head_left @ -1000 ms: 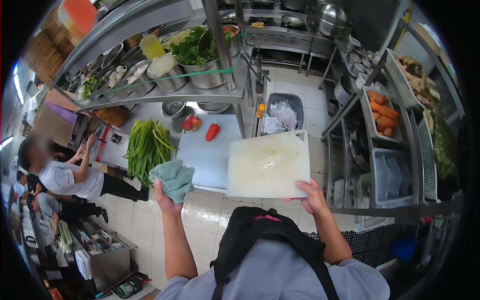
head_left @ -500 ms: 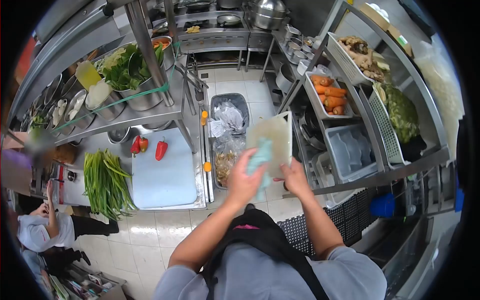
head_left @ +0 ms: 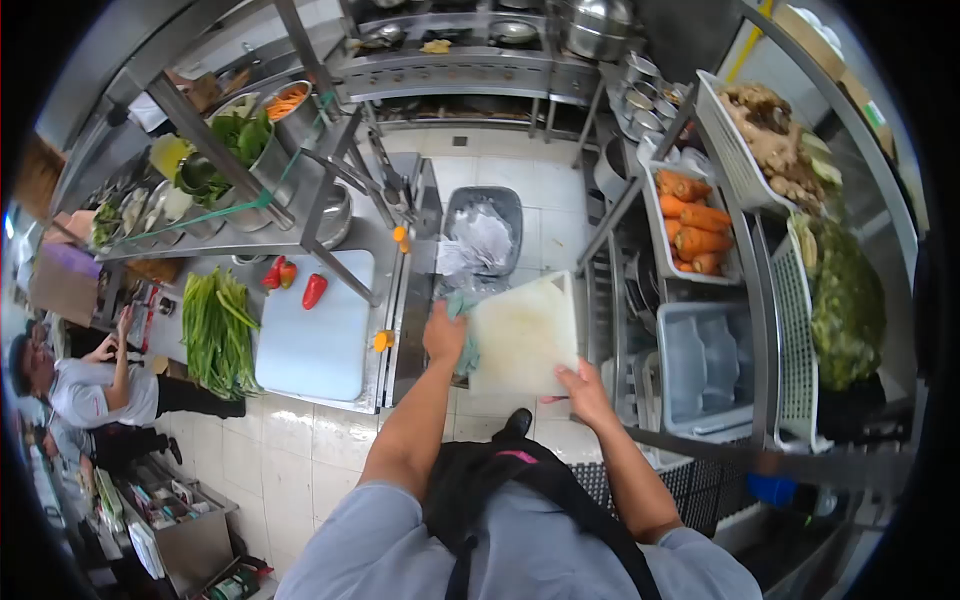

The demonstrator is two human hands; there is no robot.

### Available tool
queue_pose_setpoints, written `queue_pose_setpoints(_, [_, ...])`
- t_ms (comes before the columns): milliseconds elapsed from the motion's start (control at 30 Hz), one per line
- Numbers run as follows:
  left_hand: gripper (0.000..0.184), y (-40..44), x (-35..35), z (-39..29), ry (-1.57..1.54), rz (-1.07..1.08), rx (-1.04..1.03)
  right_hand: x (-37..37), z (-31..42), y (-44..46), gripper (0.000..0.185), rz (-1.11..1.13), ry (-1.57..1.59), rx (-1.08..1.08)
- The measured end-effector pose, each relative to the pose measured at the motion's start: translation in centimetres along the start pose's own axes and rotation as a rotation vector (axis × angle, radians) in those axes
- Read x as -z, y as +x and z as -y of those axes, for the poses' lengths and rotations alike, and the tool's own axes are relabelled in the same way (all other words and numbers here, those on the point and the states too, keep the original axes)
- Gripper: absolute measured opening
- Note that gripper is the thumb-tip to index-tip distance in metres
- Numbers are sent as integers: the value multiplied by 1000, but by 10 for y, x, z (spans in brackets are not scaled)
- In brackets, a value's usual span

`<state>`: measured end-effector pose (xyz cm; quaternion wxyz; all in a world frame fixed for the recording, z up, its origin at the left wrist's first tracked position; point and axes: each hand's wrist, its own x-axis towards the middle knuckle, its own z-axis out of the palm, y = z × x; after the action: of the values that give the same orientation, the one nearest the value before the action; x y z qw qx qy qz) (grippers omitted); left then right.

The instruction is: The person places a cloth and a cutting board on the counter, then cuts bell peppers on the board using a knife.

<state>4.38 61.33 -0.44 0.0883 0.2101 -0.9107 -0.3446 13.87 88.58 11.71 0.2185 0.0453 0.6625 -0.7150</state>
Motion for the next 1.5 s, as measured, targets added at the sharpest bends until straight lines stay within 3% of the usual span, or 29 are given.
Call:
queue_pose_setpoints(33, [39, 2, 11, 8, 19, 49, 210, 17, -10, 5, 37, -26, -57, 11])
queue_pose_setpoints(100, [60, -20, 34, -30, -105, 22, 152, 49, -48, 21, 33, -60, -189, 61])
queue_pose_setpoints(133, [70, -21, 5, -11, -8, -244, -246, 48, -39, 23, 32, -27, -130, 27])
queue_pose_setpoints(200, [71, -50, 5, -58, -409, 114, -143, 39, -17, 22, 32, -74, -93, -39])
queue_pose_setpoints(233, [64, -64, -6, -79, -207, 102, -350, 51, -40, 39, 35, -48, -317, 256])
queue_pose_setpoints(333, [51, -88, 3, -132, -403, 123, -502, 51, -27, 36, 37, -48, -455, 301])
queue_pose_setpoints(433, [41, -60, 9, -131, -249, 181, -177, 67, -14, 38, 37, -139, -372, 334])
queue_pose_setpoints(533, [39, -12, -2, -52, -7, 302, 93, 81, 22, 20, 38, -126, -497, 306])
queue_pose_setpoints(667, [49, -9, 21, -64, -11, 231, 110, 86, 28, 34, 35, -197, -520, 408])
queue_pose_setpoints(733, [49, -26, 10, -108, -292, 75, -184, 71, 36, 48, 34, -58, -459, 389])
queue_pose_setpoints(767, [49, -33, 5, -124, -295, 82, -189, 64, 38, 54, 34, -67, -460, 388])
queue_pose_setpoints(833, [50, -49, -12, -148, -430, -36, -465, 48, 41, 65, 34, -30, -588, 442])
queue_pose_setpoints(867, [51, -35, -38, -118, -397, -113, -375, 38, 51, 66, 34, -49, -518, 427])
queue_pose_setpoints(933, [52, -13, -48, -76, -43, 7, -199, 35, 70, 76, 31, 17, -365, 255])
queue_pose_setpoints(967, [47, 6, -43, -48, -74, 160, 16, 49, 58, 92, 31, 34, -364, 287])
queue_pose_setpoints(1000, [41, 6, 6, -53, -69, 226, 147, 40, 80, 89, 31, -3, -321, 324])
queue_pose_setpoints(1067, [37, 22, -16, 37, 151, 227, 171, 37, 107, 91, 33, -83, -356, 383])
queue_pose_setpoints(1100, [34, 24, -4, 33, 173, 184, 286, 37, 118, 98, 34, -105, -312, 425])
queue_pose_setpoints(1167, [41, 35, 1, 25, 77, 4, 280, 45, 135, 117, 34, -123, -291, 440])
queue_pose_setpoints(1233, [23, 60, 10, -10, -306, -168, 65, 53, 143, 141, 35, -121, -257, 463])
queue_pose_setpoints(1333, [29, 112, 31, -113, -596, -335, -238, 60, 160, 185, 36, 16, -201, 379])
queue_pose_setpoints(1400, [32, 150, 34, -175, -683, -239, -415, 57, 171, 213, 36, 27, -158, 333])
queue_pose_setpoints(1467, [33, 172, 30, -228, -757, 41, -413, 59, 183, 251, 35, 43, -118, 285])
queue_pose_setpoints(1500, [33, 184, 15, -238, -768, 44, -410, 62, 188, 273, 35, 43, -281, 338])
